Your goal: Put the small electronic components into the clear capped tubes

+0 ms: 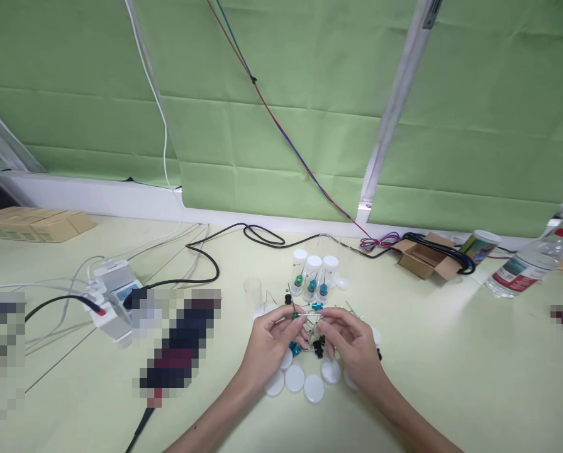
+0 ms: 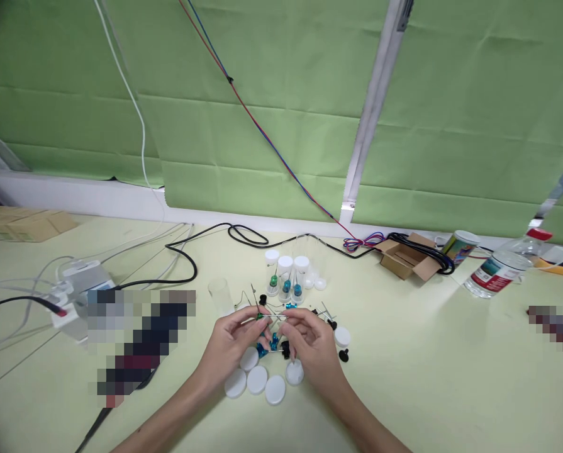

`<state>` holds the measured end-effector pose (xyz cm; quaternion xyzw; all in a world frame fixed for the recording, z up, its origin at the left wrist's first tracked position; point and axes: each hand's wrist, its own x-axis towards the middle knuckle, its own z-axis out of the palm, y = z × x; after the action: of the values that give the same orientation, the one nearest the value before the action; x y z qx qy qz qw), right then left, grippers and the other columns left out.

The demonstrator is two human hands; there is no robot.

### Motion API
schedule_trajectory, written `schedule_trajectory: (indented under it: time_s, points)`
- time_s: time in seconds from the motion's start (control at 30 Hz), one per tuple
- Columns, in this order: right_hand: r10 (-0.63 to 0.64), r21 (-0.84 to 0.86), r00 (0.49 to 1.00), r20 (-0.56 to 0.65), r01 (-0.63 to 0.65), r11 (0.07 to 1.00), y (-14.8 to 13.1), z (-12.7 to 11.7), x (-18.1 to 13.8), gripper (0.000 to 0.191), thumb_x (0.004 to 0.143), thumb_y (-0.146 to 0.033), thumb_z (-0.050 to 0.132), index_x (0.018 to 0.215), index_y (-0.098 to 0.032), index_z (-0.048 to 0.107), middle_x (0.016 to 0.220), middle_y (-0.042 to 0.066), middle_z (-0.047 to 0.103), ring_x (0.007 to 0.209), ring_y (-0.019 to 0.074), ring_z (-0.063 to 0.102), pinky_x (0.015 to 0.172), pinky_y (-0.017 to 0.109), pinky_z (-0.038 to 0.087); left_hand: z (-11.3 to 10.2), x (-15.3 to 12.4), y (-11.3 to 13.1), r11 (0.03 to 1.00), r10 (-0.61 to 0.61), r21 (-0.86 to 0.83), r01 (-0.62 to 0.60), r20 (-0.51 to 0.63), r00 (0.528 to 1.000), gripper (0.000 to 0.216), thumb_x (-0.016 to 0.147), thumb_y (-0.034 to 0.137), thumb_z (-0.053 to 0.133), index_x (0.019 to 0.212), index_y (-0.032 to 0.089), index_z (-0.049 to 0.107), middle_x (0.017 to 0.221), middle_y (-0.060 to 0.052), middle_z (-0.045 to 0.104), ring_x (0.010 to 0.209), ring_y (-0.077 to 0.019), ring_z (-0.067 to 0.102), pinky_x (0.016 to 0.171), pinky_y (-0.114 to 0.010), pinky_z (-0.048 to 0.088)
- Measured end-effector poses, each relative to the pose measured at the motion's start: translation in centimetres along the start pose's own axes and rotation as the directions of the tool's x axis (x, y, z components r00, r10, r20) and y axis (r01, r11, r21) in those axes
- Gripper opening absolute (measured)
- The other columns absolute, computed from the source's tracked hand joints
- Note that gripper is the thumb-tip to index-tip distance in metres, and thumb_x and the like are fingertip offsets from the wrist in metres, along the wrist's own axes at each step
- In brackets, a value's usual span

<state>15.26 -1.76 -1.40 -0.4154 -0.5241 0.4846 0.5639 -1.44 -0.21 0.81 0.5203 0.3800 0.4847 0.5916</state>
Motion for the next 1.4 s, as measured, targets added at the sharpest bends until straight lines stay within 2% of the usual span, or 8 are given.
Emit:
schedule_trajectory:
  time_s: [0.13, 0.3, 0.43, 0.6, 0.9, 1.1, 1.27, 1.4]
  points:
    - [-0.003, -0.024, 1.0, -0.013, 0.002, 1.0, 0.03, -0.05, -0.07, 0.025, 0.083, -0.041, 0.067, 0.093, -0.018, 0.068, 0.071, 0.002, 0.065, 0.046, 0.009, 0.049, 0.045, 0.023, 0.043, -0.03, -0.04, -0.16, 1.0, 0.014, 0.023, -0.014, 0.007, 1.0, 0.026, 0.079, 0.036, 0.071, 0.091, 0.014, 0.066, 0.066, -0.001, 0.067, 0.057, -0.0146, 0.064, 0.061, -0.027, 0.055]
    - [-0.004, -0.043, 0.999, -0.036, 0.002, 0.999, -0.09, -0.02, -0.01, 0.03, 0.084, -0.047, 0.065, 0.079, -0.017, 0.065, 0.066, 0.002, 0.065, 0.043, 0.0091, 0.047, 0.044, 0.024, 0.041, 0.29, -0.19, -0.06, 0.997, 0.028, 0.073, -0.029, 0.007, 1.0, 0.024, 0.078, 0.035, 0.072, 0.091, 0.015, 0.069, 0.069, -0.002, 0.068, 0.057, -0.0151, 0.064, 0.062, -0.028, 0.055]
    - [-0.008, -0.049, 1.0, -0.028, 0.006, 0.999, -0.08, 0.01, 0.02, 0.034, 0.087, -0.047, 0.062, 0.069, -0.017, 0.06, 0.062, 0.001, 0.063, 0.042, 0.0082, 0.045, 0.045, 0.024, 0.04, 0.44, -0.3, -0.17, 0.993, 0.051, 0.106, -0.049, -0.015, 0.999, 0.019, 0.077, 0.033, 0.072, 0.087, 0.016, 0.07, 0.08, -0.003, 0.068, 0.057, -0.0144, 0.065, 0.061, -0.028, 0.055]
    - [0.017, -0.034, 1.0, -0.025, -0.018, 0.999, 0.04, -0.02, -0.06, 0.039, 0.088, -0.048, 0.06, 0.064, -0.018, 0.053, 0.053, -0.002, 0.058, 0.04, 0.0079, 0.046, 0.044, 0.022, 0.039, 0.32, -0.35, -0.62, 0.981, 0.106, 0.157, -0.111, 0.039, 0.994, 0.018, 0.082, 0.033, 0.067, 0.089, 0.017, 0.072, 0.09, -0.005, 0.066, 0.059, -0.0141, 0.065, 0.062, -0.028, 0.055]
    - [0.174, 0.192, 0.985, 0.006, -0.172, 0.966, 0.61, 0.14, 0.38, 0.043, 0.08, -0.053, 0.067, 0.061, -0.017, 0.052, 0.037, -0.007, 0.047, 0.028, 0.0059, 0.037, 0.032, 0.019, 0.031, 0.28, -0.61, -0.78, 0.957, 0.155, 0.234, -0.17, 0.08, 0.985, 0.015, 0.085, 0.03, 0.064, 0.088, 0.018, 0.072, 0.091, -0.006, 0.064, 0.059, -0.0138, 0.065, 0.062, -0.028, 0.055]
    - [0.26, 0.364, 0.96, 0.109, -0.282, 0.888, 0.54, 0.27, 0.39, 0.04, 0.079, -0.049, 0.069, 0.06, -0.018, 0.052, 0.035, -0.008, 0.043, 0.027, 0.0046, 0.027, 0.03, 0.019, 0.031, 0.38, -0.67, -0.79, 0.951, 0.163, 0.252, -0.179, 0.084, 0.983, 0.016, 0.085, 0.03, 0.063, 0.086, 0.017, 0.072, 0.091, -0.007, 0.065, 0.058, -0.0138, 0.064, 0.061, -0.028, 0.055]
    - [0.263, 0.394, 0.957, 0.122, -0.29, 0.872, 0.44, 0.28, 0.44, 0.041, 0.078, -0.049, 0.07, 0.061, -0.018, 0.051, 0.037, -0.009, 0.043, 0.027, 0.0038, 0.026, 0.03, 0.018, 0.03, 0.33, -0.47, -0.84, 0.953, 0.165, 0.243, -0.179, 0.08, 0.983, 0.015, 0.085, 0.03, 0.063, 0.086, 0.018, 0.072, 0.09, -0.006, 0.064, 0.058, -0.0134, 0.063, 0.061, -0.027, 0.054]
    - [0.242, 0.345, 0.965, 0.098, -0.261, 0.902, 0.86, 0.32, 0.47, 0.04, 0.08, -0.051, 0.069, 0.065, -0.016, 0.055, 0.042, -0.007, 0.047, 0.028, 0.0033, 0.03, 0.031, 0.017, 0.033, 0.28, -0.46, -0.91, 0.97, 0.139, 0.193, -0.147, 0.054, 0.989, 0.015, 0.084, 0.03, 0.064, 0.089, 0.018, 0.071, 0.09, -0.005, 0.064, 0.059, -0.0135, 0.064, 0.062, -0.028, 0.054]
